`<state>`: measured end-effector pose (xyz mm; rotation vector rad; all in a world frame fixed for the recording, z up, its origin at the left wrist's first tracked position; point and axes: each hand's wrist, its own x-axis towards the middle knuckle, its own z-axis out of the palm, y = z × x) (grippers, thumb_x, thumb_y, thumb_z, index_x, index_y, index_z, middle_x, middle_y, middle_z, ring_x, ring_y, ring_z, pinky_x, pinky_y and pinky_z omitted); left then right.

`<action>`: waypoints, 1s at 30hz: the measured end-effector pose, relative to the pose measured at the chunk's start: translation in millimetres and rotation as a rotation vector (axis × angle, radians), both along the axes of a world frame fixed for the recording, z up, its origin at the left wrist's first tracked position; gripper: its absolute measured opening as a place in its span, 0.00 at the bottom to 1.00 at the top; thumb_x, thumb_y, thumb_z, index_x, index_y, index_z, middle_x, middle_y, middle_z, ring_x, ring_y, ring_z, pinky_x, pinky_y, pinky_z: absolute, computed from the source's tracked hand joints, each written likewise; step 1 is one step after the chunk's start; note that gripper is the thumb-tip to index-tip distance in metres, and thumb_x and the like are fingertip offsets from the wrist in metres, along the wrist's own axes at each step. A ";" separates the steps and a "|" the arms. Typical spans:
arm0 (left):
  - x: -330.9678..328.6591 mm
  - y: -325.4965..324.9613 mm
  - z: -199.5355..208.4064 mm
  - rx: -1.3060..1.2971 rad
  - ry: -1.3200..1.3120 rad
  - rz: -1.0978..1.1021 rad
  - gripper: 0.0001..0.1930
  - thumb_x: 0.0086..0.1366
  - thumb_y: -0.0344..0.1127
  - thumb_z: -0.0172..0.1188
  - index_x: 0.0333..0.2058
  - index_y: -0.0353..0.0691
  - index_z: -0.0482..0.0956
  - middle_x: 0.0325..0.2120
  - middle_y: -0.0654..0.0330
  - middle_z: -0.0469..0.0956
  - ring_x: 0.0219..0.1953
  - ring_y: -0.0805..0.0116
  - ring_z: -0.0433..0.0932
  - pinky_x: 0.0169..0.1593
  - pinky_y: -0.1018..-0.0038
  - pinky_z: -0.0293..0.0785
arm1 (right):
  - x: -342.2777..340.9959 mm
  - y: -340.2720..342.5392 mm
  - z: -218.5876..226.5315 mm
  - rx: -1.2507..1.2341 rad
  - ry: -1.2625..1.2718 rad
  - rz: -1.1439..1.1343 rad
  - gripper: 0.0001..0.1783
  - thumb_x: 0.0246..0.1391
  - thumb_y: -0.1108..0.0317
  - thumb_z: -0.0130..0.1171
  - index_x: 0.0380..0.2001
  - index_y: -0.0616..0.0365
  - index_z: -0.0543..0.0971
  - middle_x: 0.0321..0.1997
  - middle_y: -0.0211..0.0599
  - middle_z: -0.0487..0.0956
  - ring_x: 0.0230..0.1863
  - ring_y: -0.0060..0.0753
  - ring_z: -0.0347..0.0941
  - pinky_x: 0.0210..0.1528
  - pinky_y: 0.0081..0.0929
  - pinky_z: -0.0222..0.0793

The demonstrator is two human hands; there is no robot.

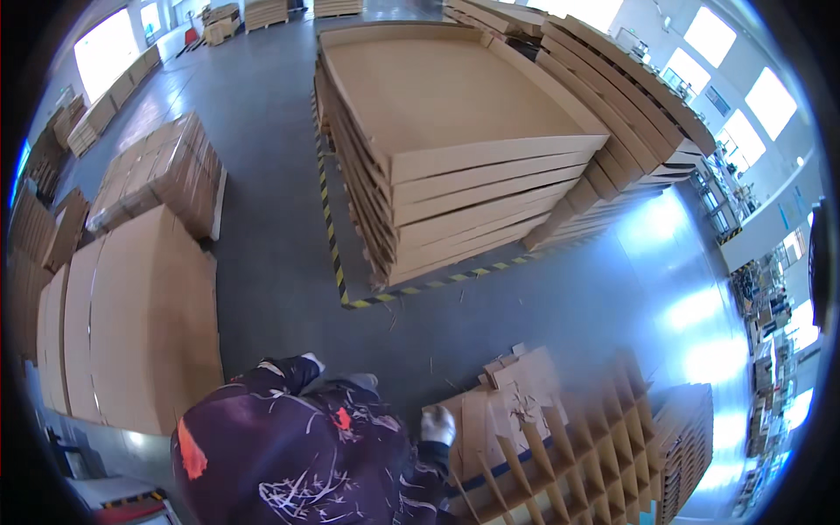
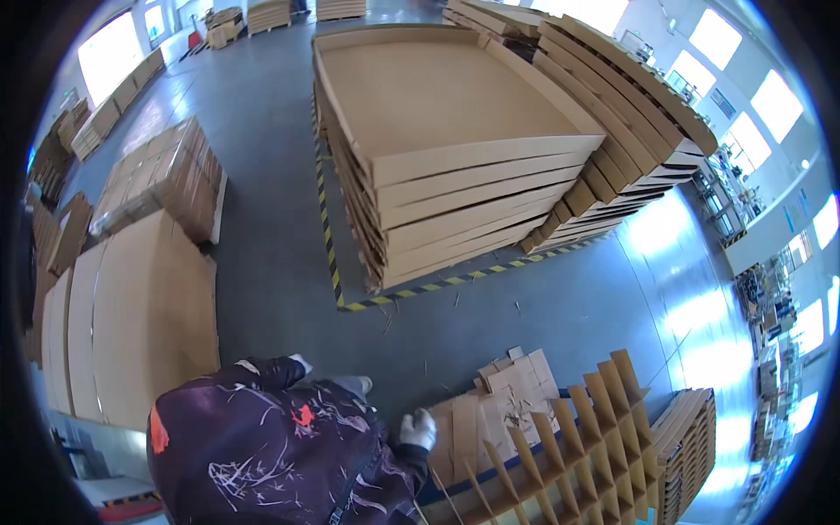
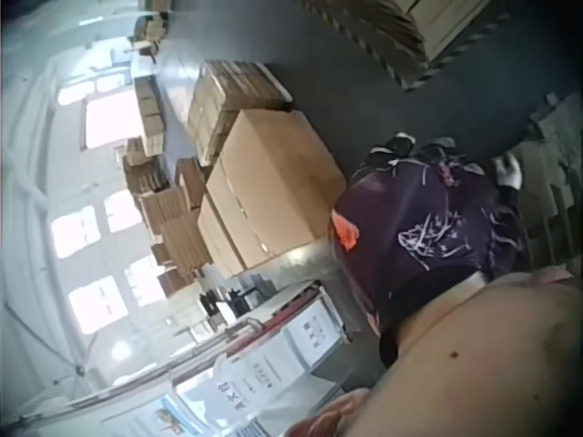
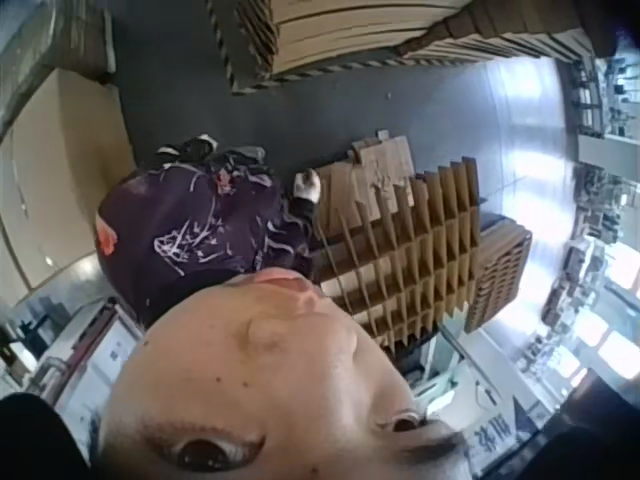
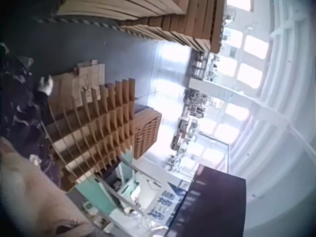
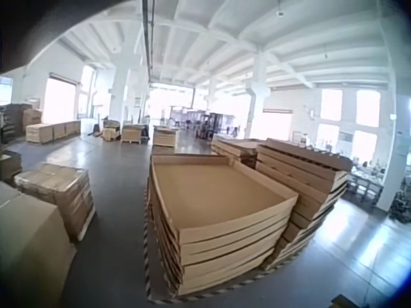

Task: Assemble cardboard dividers and apply adhesive paste to small electronic components at a manual assembly station.

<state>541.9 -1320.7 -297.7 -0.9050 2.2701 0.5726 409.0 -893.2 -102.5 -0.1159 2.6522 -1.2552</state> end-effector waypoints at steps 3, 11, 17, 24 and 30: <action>-158.5 8.7 67.4 0.041 0.081 -0.016 0.22 0.60 0.49 0.53 0.47 0.44 0.82 0.46 0.49 0.80 0.50 0.48 0.78 0.53 0.62 0.74 | -61.4 -37.1 14.4 -0.017 -0.212 0.345 0.25 0.52 0.57 0.63 0.49 0.62 0.79 0.47 0.50 0.82 0.50 0.47 0.79 0.54 0.36 0.72; -360.9 63.3 63.0 0.134 0.313 0.123 0.19 0.52 0.47 0.61 0.39 0.43 0.84 0.38 0.50 0.83 0.43 0.49 0.81 0.49 0.62 0.76 | -234.3 60.1 -163.0 0.074 -0.257 0.074 0.16 0.51 0.61 0.61 0.42 0.57 0.82 0.40 0.45 0.84 0.42 0.44 0.81 0.47 0.37 0.75; -447.1 91.0 41.7 0.162 -0.060 -0.354 0.18 0.59 0.47 0.56 0.41 0.42 0.84 0.40 0.50 0.83 0.44 0.50 0.81 0.50 0.61 0.76 | -405.1 149.5 -253.8 0.374 -0.134 -0.054 0.14 0.53 0.53 0.59 0.37 0.48 0.80 0.33 0.46 0.82 0.35 0.54 0.79 0.40 0.45 0.74; -706.3 162.8 47.3 0.084 -0.080 -0.486 0.17 0.60 0.45 0.55 0.42 0.43 0.84 0.42 0.51 0.83 0.46 0.52 0.81 0.51 0.60 0.76 | -604.2 214.1 -56.4 -0.722 -0.260 -0.763 0.14 0.59 0.66 0.57 0.46 0.62 0.79 0.38 0.35 0.82 0.37 0.25 0.79 0.37 0.22 0.74; -870.3 278.6 26.4 0.057 -0.034 -0.682 0.17 0.62 0.44 0.55 0.43 0.44 0.84 0.44 0.53 0.82 0.47 0.53 0.81 0.51 0.59 0.76 | -708.7 376.9 22.4 -0.750 -0.032 -0.961 0.17 0.60 0.66 0.57 0.50 0.61 0.78 0.40 0.36 0.82 0.38 0.26 0.79 0.38 0.23 0.74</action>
